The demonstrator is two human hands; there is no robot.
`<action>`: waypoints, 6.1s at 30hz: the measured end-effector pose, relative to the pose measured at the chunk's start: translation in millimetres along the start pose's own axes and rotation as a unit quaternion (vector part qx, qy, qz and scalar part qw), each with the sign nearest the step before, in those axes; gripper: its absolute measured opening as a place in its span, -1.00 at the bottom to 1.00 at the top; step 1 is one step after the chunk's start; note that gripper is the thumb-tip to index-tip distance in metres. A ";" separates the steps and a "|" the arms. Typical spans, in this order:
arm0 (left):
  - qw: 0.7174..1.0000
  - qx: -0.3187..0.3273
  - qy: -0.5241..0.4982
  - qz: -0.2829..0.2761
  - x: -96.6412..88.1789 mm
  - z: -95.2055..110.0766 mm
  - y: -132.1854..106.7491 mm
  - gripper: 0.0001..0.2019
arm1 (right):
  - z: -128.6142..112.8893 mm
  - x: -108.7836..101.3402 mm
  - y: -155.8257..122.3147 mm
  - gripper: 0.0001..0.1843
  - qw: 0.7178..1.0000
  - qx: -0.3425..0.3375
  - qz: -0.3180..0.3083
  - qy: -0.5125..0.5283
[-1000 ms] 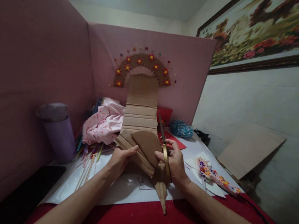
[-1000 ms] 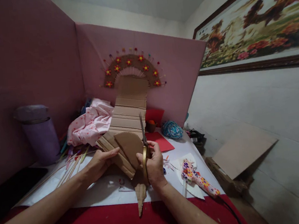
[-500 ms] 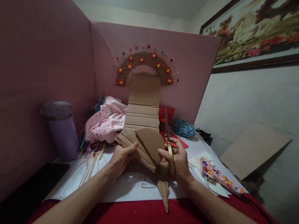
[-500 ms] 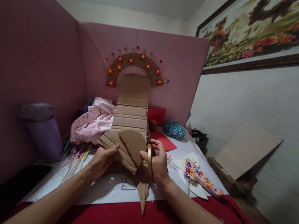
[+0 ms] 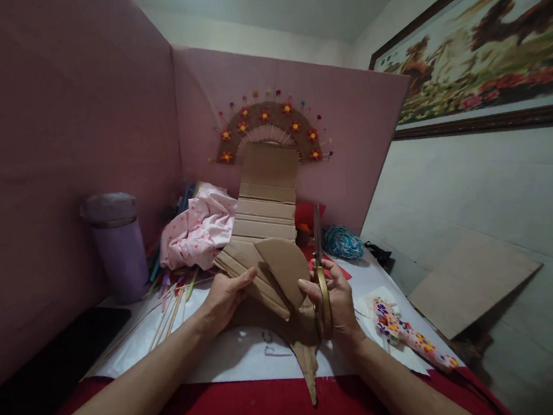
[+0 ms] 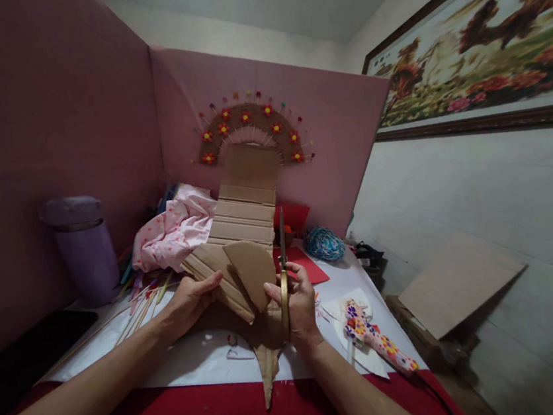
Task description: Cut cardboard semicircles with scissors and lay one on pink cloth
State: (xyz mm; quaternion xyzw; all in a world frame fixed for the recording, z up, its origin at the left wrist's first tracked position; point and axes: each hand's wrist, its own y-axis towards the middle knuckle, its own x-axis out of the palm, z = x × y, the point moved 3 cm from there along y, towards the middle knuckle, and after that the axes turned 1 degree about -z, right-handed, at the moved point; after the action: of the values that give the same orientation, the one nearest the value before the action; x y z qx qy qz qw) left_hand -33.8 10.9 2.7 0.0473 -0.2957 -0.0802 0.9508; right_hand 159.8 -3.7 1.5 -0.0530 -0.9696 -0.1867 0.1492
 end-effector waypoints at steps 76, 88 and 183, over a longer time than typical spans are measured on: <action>0.997 -0.038 0.068 -0.023 6.8 -9.2 -2.1 -0.53 | 3.1 5.1 -9.2 -0.54 0.964 -0.104 -0.072 -0.232; 0.996 -0.035 0.068 -0.036 4.7 -9.7 -1.6 -0.56 | 4.2 5.0 -10.8 -0.56 0.969 -0.094 -0.084 -0.211; 0.997 -0.055 -0.054 0.003 15.8 -9.9 -5.1 -0.83 | -2.3 10.5 -6.0 -0.34 0.996 0.061 -0.066 0.018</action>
State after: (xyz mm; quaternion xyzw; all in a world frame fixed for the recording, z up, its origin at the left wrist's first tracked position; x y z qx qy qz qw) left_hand -16.0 3.5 2.7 -0.0104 -0.3414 -0.0963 0.9349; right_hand 149.4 -9.5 4.6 0.0239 -0.9777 -0.1376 0.1566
